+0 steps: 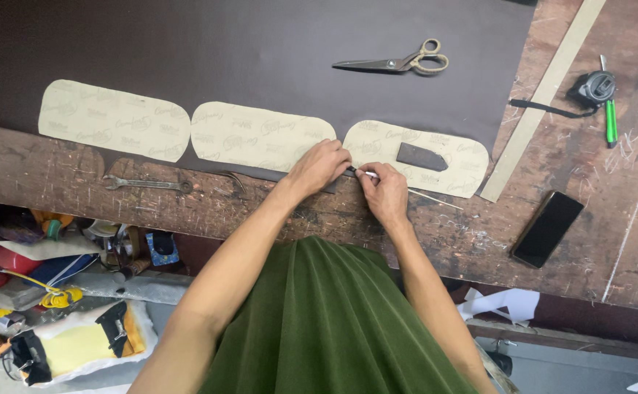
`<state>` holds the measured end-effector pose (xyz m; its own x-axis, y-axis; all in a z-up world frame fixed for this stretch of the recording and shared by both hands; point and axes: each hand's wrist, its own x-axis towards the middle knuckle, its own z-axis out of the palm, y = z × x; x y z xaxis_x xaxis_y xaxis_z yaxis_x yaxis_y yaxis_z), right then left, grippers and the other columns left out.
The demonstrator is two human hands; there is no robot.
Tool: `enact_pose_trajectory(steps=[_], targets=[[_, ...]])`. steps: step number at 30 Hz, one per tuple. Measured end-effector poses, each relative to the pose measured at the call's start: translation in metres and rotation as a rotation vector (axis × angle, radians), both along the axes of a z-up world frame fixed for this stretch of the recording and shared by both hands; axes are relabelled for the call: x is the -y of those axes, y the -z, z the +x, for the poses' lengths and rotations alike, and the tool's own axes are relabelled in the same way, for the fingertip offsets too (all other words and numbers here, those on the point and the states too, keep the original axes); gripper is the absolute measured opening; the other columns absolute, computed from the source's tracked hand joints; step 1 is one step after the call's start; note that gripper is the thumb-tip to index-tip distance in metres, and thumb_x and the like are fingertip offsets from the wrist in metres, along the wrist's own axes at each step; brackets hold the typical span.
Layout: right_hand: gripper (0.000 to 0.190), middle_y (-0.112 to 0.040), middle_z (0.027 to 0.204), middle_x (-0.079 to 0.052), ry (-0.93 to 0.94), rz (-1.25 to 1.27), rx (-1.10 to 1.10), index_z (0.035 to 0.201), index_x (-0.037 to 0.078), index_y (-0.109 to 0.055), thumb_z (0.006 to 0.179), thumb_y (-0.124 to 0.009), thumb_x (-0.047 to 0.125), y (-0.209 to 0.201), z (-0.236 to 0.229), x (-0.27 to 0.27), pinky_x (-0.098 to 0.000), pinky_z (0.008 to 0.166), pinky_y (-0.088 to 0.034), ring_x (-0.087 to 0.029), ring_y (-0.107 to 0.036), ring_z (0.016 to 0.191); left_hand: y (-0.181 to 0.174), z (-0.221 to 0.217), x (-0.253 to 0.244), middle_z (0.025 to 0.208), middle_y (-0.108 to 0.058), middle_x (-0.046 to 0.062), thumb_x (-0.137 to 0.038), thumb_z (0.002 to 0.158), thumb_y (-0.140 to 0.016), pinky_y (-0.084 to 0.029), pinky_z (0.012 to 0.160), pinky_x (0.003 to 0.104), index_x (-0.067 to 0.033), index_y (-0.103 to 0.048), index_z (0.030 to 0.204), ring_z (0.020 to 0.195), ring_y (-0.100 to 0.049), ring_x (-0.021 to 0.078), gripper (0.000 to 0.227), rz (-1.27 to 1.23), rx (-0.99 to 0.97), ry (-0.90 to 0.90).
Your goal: The person outlines paper templates on a roll of dark material using a marking tool and then cuts the material with shears.
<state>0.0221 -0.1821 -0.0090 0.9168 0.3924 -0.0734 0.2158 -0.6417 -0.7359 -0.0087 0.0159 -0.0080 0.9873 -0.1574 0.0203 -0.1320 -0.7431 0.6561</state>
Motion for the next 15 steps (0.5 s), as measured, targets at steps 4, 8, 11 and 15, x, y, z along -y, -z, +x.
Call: enact_pose_trajectory(steps=[4,8,11,15], targets=[[0.015,-0.071,0.083,-0.012,-0.013,0.03,0.008,0.096,0.009,-0.079,0.088,-0.078,0.021,-0.0008,0.0001,0.0012,-0.0389,0.064,-0.052,-0.024,-0.065,0.064,-0.0043,0.0009,0.0021,0.089,-0.063,0.011,-0.012,0.088,-0.073,-0.052,0.08,0.043,-0.0035,-0.073,0.093,0.088,-0.061,0.0297,0.009,0.019,-0.02,0.003],[0.014,-0.072,0.084,-0.012,-0.001,0.028,0.033,0.095,0.008,-0.079,0.088,-0.078,0.021,-0.0013,0.0002,-0.0006,-0.0385,0.065,-0.052,-0.023,-0.066,0.066,-0.0065,-0.0003,0.0055,0.088,-0.064,0.012,-0.013,0.082,-0.075,-0.051,0.079,0.045,-0.0039,-0.075,0.094,0.086,-0.061,0.0315,0.015,0.03,0.012,0.035],[0.018,-0.068,0.081,-0.011,-0.023,0.021,0.031,0.098,0.007,-0.078,0.088,-0.078,0.023,-0.0014,0.0,-0.0005,-0.039,0.064,-0.051,-0.023,-0.063,0.065,-0.0054,-0.001,0.0073,0.09,-0.066,0.013,-0.012,0.085,-0.075,-0.051,0.08,0.046,-0.0047,-0.075,0.092,0.089,-0.062,0.0337,0.01,0.029,0.009,-0.001],[0.023,-0.06,0.083,-0.012,-0.104,0.134,0.108,0.118,0.003,-0.072,0.099,-0.068,0.015,-0.002,-0.0028,0.0078,-0.0405,0.067,-0.05,-0.025,-0.059,0.072,-0.0014,0.0014,0.0083,0.089,-0.067,0.014,-0.009,0.084,-0.075,-0.053,0.081,0.047,-0.0041,-0.075,0.091,0.09,-0.065,0.0352,0.009,-0.004,-0.004,-0.028]])
